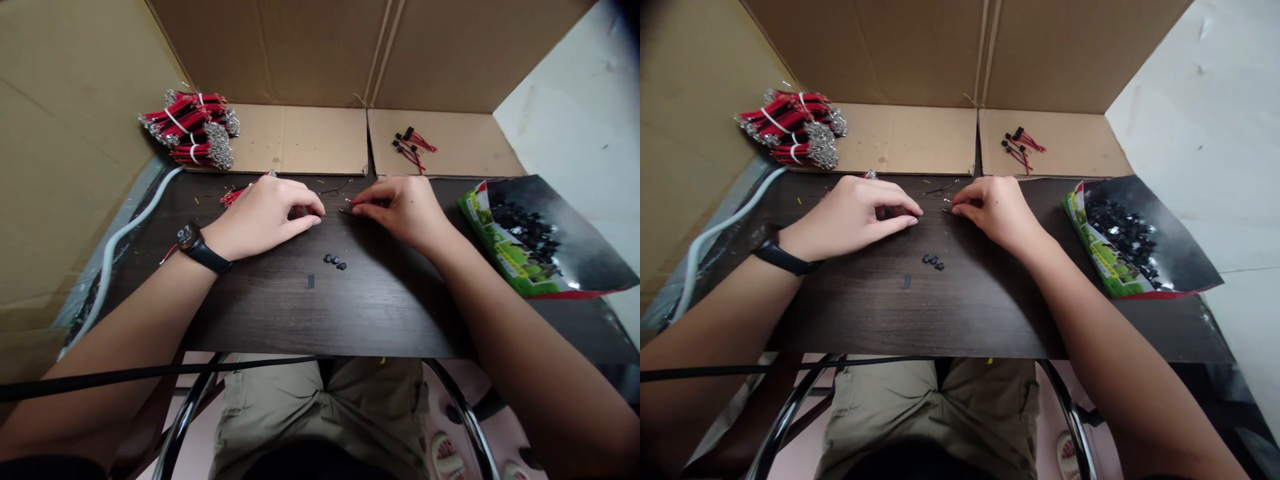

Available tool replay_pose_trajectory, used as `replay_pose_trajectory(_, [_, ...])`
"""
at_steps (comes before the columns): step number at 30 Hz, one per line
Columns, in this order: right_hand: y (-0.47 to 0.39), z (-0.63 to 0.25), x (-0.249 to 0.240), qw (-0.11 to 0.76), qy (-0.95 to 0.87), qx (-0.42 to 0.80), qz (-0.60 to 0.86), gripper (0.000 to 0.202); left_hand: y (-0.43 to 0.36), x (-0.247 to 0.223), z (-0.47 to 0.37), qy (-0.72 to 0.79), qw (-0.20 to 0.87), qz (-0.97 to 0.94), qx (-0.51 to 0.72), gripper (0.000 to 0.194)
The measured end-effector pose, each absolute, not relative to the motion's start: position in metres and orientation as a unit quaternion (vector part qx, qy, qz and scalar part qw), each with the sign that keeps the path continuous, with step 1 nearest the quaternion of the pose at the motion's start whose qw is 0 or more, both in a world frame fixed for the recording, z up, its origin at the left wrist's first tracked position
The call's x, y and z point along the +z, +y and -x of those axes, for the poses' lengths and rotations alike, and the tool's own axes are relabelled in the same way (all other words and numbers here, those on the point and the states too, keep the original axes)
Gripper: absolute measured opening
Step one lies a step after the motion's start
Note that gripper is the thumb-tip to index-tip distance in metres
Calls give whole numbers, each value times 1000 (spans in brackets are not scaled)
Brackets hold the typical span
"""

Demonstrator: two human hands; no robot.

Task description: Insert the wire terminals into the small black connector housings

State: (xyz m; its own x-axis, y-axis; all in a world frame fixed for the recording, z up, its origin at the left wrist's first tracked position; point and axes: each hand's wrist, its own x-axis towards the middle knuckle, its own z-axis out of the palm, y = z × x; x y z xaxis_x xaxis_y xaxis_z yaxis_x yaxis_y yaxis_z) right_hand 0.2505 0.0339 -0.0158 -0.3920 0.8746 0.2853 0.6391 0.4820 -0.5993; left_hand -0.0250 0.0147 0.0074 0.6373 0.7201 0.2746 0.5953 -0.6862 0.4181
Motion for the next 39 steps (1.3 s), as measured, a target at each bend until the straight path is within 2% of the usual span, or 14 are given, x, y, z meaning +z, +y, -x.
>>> replay_pose_trajectory(4, [35, -247, -19, 284, -802, 205, 485, 11, 16, 3, 25, 376, 143, -894, 199, 15])
replay_pose_trajectory(10, [35, -242, -23, 248, -813, 181, 494, 3, 16, -4, 25, 383, 115, -901, 167, 15])
replay_pose_trajectory(19, [30, -236, -25, 148, -854, 117, 484, 14, 14, -3, 22, 393, 115, -899, 155, 17])
replay_pose_trajectory(24, [28, -239, -24, 229, -858, 180, 422, 12, 11, -2, 16, 417, 159, -860, 249, 23])
replay_pose_trajectory(27, [26, -239, -23, 268, -855, 209, 391, 12, 8, -1, 9, 423, 210, -832, 291, 17])
replay_pose_trajectory(31, [22, -237, -21, 280, -859, 224, 366, 13, 6, 1, 4, 424, 242, -814, 314, 9])
replay_pose_trajectory(39, [16, -234, -12, 320, -810, 321, 372, 12, 5, 3, 5, 423, 277, -790, 346, 11])
